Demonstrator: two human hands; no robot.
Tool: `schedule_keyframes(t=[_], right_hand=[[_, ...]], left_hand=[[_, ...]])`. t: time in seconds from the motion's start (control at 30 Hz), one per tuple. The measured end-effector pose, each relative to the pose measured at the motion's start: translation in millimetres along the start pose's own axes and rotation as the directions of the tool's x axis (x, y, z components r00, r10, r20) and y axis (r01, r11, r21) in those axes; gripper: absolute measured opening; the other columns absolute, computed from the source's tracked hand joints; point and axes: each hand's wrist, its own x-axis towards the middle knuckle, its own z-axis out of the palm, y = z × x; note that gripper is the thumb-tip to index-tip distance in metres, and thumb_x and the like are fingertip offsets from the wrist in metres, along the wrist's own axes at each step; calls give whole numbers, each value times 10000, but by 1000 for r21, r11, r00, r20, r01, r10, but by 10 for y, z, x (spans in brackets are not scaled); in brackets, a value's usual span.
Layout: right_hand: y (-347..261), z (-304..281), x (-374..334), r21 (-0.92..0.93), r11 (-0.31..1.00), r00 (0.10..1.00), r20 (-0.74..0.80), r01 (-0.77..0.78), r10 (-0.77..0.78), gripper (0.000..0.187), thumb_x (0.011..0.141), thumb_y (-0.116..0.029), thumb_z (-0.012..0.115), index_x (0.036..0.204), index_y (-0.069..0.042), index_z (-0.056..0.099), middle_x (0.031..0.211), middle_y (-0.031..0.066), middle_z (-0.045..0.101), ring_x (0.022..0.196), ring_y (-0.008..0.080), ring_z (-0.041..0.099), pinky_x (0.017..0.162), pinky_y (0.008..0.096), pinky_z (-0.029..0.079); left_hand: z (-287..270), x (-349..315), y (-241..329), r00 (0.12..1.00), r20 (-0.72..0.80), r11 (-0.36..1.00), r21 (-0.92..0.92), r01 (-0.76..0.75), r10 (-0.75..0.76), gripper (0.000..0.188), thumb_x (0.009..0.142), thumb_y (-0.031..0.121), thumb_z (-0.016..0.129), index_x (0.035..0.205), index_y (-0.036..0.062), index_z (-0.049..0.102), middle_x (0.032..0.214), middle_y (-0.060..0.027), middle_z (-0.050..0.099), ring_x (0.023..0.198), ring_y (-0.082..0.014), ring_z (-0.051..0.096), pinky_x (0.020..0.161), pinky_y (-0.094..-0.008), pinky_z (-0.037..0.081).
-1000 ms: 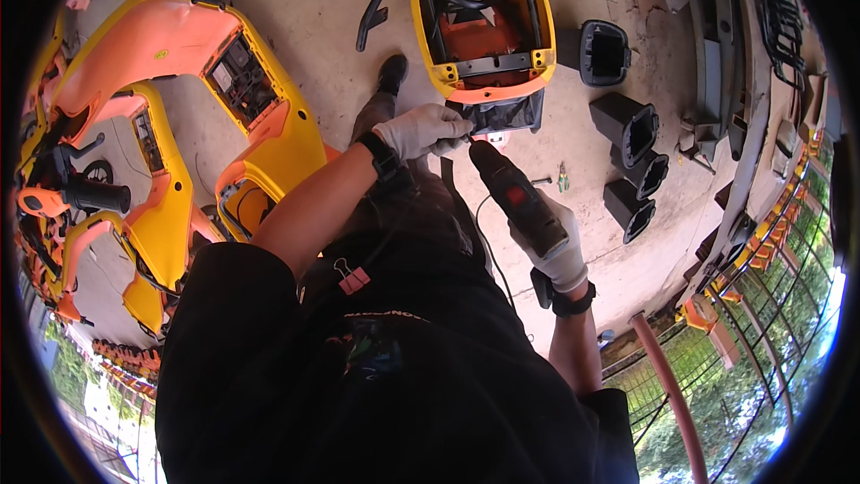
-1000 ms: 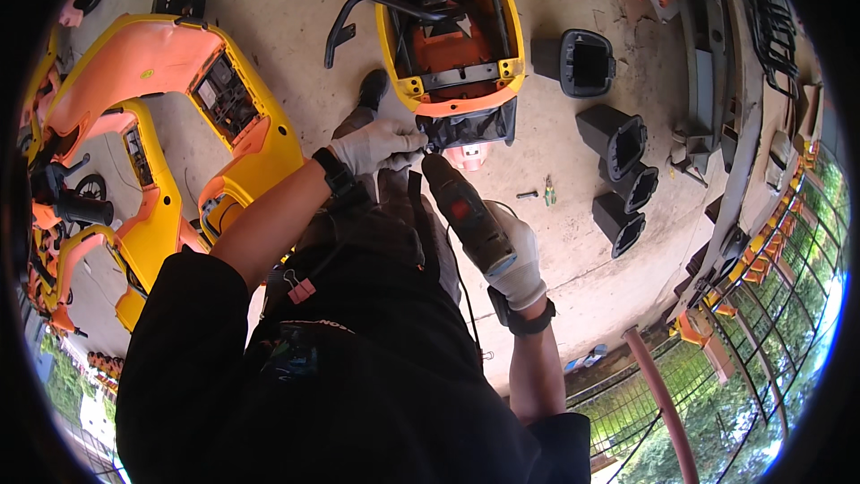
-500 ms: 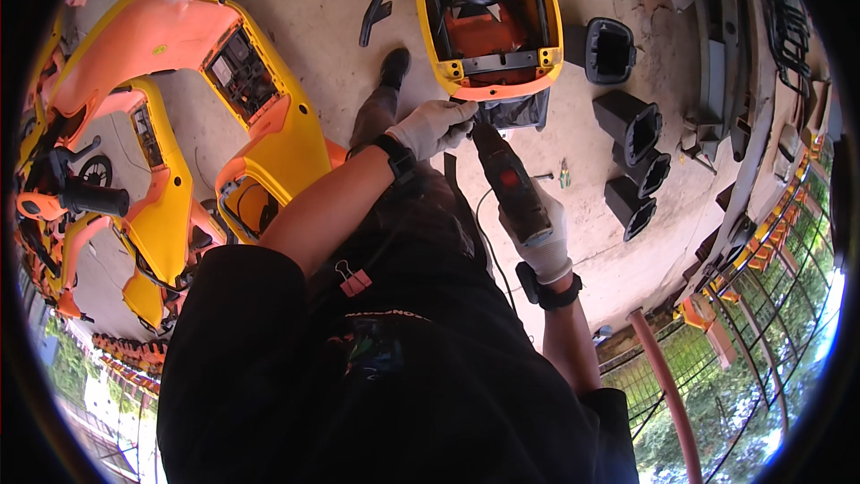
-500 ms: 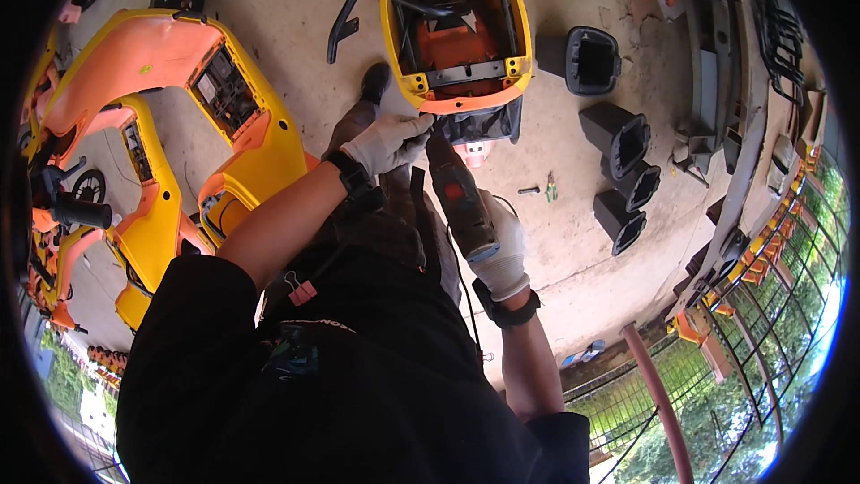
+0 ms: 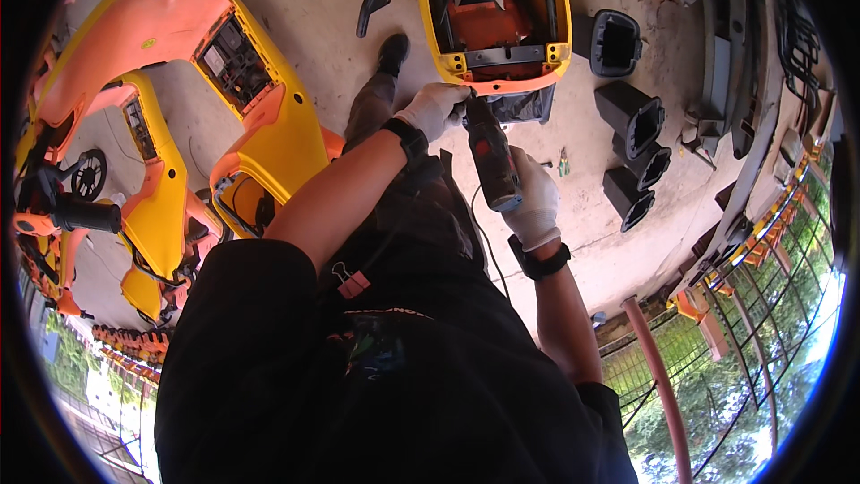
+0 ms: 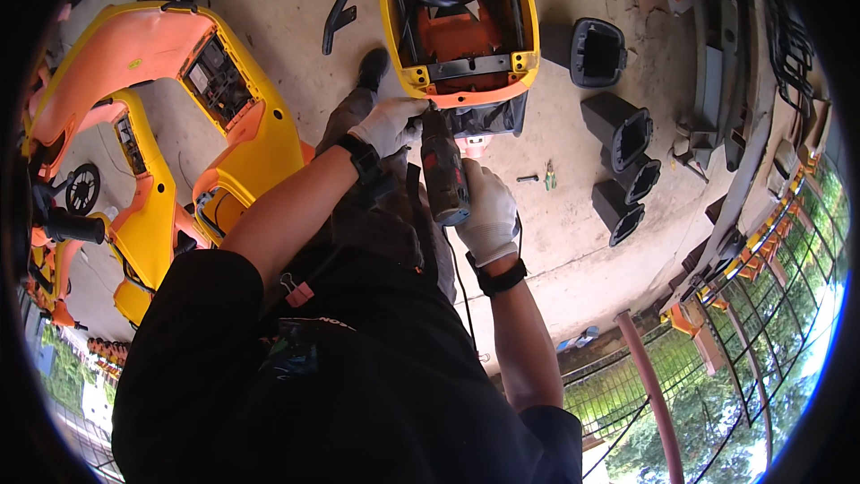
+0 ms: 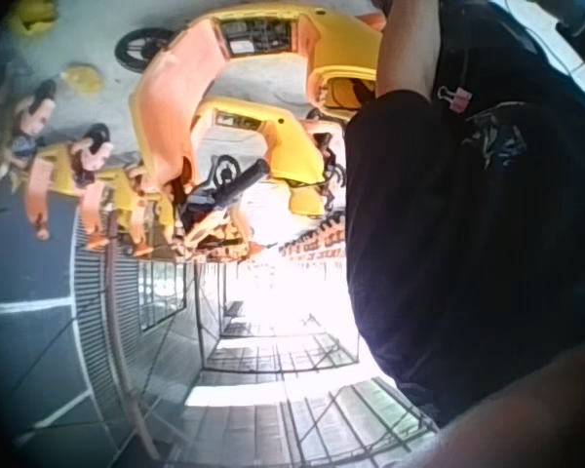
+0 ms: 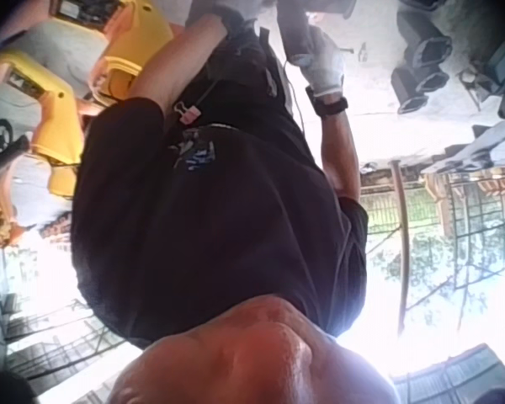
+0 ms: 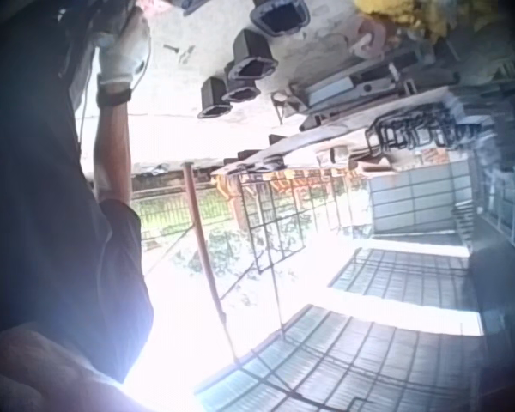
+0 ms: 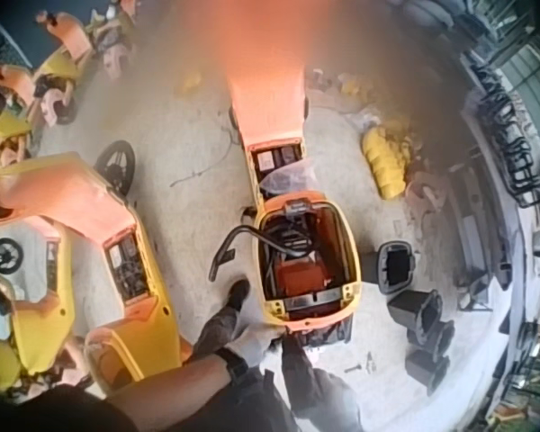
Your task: The person assembles a yellow and orange toy vehicle using a cordless drill. They attach various plastic body panels to the frame, tighten screws, and handle loose components on the floor.
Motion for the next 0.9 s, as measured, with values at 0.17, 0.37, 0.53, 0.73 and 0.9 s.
schedule_keyframes(t=[0.17,0.37,0.53,0.73,0.9], right_hand=[[35,47,136,-35,999,1000,18,-7,8,323,799,-130,660,1109,-87,581,867,193,658,830,420,623,658,476,481],[124,92,257,22,999,998,37,-46,45,325,790,-138,675,1097,-93,578,834,191,663,799,423,631,646,482,486],[258,136,324,89,990,991,84,-110,102,378,785,-138,683,1146,-88,583,848,207,671,814,427,637,654,477,498],[312,140,414,215,958,979,116,-192,170,422,772,-209,736,1152,-72,613,873,200,688,844,409,659,688,423,531],[420,191,476,295,919,963,144,-261,227,444,761,-242,747,1135,-35,630,885,200,696,842,390,673,708,412,539]], left_hand=[[-82,177,37,1000,8,994,106,-5,4,106,934,93,598,998,15,630,749,-42,614,552,-109,544,451,-215,391],[-31,285,87,990,-133,983,173,60,-37,62,894,100,629,868,44,624,642,-22,558,484,-125,502,434,-271,365],[-22,291,147,988,-139,974,203,100,-73,73,894,103,629,838,57,622,629,-20,558,476,-126,493,433,-277,345],[-66,412,158,975,-169,969,174,174,-145,105,914,128,616,827,70,628,661,-33,584,493,-131,487,441,-297,337],[-16,378,199,969,-190,972,147,185,-156,119,930,125,591,840,57,629,675,-41,588,509,-135,485,445,-297,330]])
